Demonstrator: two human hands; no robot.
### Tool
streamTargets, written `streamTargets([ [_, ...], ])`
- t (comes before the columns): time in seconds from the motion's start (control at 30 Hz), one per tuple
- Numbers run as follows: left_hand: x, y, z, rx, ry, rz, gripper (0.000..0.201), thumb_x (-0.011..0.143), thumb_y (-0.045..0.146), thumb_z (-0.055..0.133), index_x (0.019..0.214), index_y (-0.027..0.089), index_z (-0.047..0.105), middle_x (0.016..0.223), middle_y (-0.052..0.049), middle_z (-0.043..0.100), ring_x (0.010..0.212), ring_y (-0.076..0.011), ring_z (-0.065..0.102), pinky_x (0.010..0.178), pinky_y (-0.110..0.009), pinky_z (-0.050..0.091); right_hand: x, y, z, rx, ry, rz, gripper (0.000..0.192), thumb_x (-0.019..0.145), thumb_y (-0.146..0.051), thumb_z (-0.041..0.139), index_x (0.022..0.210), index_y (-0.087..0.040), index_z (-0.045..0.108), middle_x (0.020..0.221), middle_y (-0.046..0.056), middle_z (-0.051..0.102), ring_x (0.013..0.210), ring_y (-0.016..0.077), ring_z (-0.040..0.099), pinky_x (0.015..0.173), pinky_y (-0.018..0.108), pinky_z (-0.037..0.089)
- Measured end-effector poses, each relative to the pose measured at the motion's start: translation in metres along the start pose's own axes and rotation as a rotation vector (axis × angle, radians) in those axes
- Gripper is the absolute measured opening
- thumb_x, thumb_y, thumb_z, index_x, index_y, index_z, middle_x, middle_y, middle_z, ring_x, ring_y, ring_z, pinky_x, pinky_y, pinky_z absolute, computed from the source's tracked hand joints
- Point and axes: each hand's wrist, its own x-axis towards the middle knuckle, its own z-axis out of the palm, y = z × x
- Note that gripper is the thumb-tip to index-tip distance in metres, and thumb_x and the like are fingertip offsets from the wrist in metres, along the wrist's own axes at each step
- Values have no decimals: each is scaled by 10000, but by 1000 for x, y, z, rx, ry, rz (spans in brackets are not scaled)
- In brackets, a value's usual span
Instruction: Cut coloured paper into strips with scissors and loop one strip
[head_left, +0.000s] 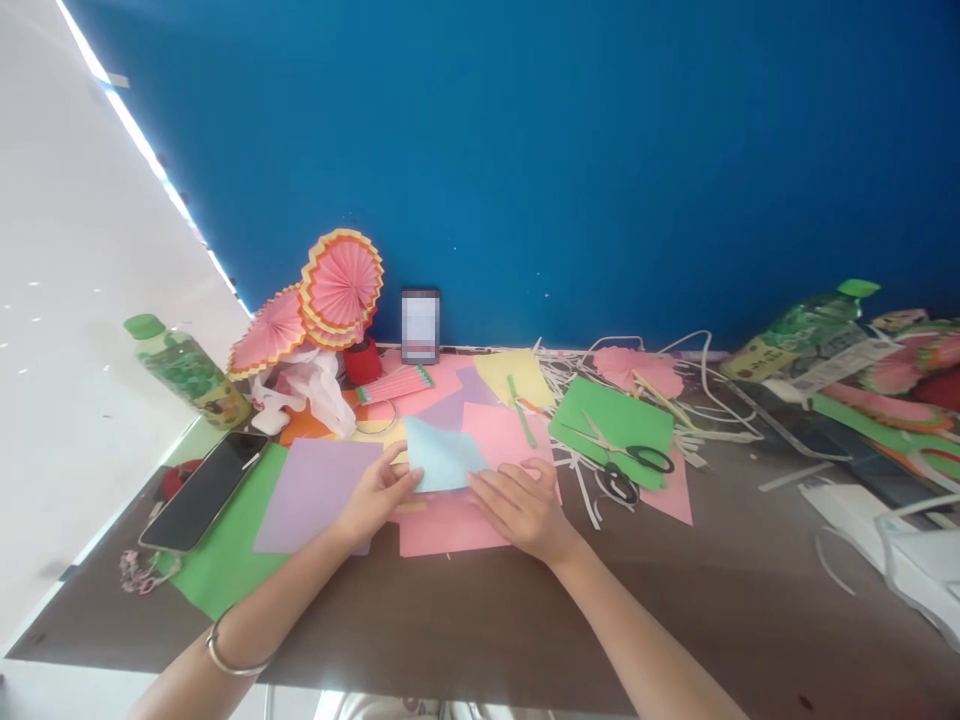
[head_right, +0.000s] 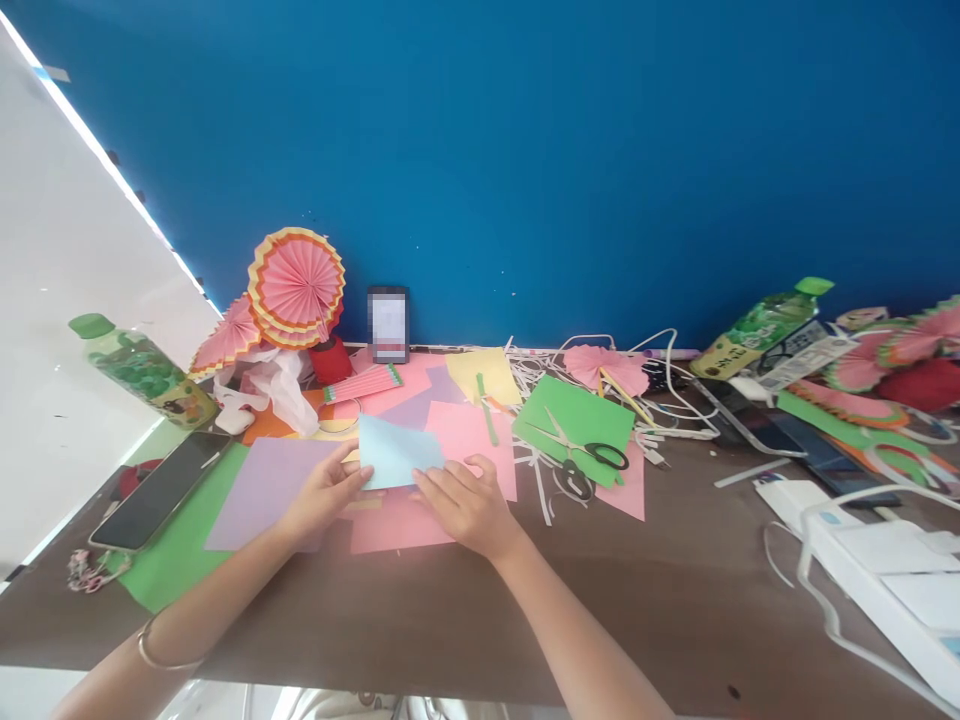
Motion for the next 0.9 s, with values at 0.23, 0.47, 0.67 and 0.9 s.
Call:
streamTargets([
  [0.23, 1, -3, -1, 65, 10, 166, 744, 802, 350, 551, 1382, 304, 88, 840, -5, 608, 768, -125, 576, 742, -320, 477, -7, -2, 12, 132, -89, 125, 120, 826, -207, 554, 938, -193, 596, 867, 39, 673, 728, 133, 570, 796, 354, 299],
  [0.47, 2, -3, -12, 505, 117, 176, 351, 805, 398, 517, 1074, 185, 588, 776, -18, 528, 650, -105, 451, 599, -224, 413, -9, -3, 18, 277, -152, 241, 100, 848, -152, 494, 895, -188, 574, 784, 18, 651, 708, 131, 537, 780, 345, 292],
  [0.67, 0, -2, -13, 584, 75, 195, 329, 826, 372, 482, 1088, 200, 582, 816, -29, 553, 657, -111, 449, 602, -225, 404, -6, -5, 18, 355, -202, 302, 52, 834, -191, 505, 794, -195, 539, 785, 14, 612, 758, 143, 533, 787, 339, 287],
  [0.9, -2, -1, -7, 479, 58, 119, 381, 814, 396, 497, 1132, 191, 547, 795, -19, 549, 645, -109, 498, 614, -248, 474, -10, -2, 19, 258, -218, 181, 168, 853, -95, 402, 753, -186, 502, 718, -9, 592, 696, 110, 519, 810, 329, 293],
])
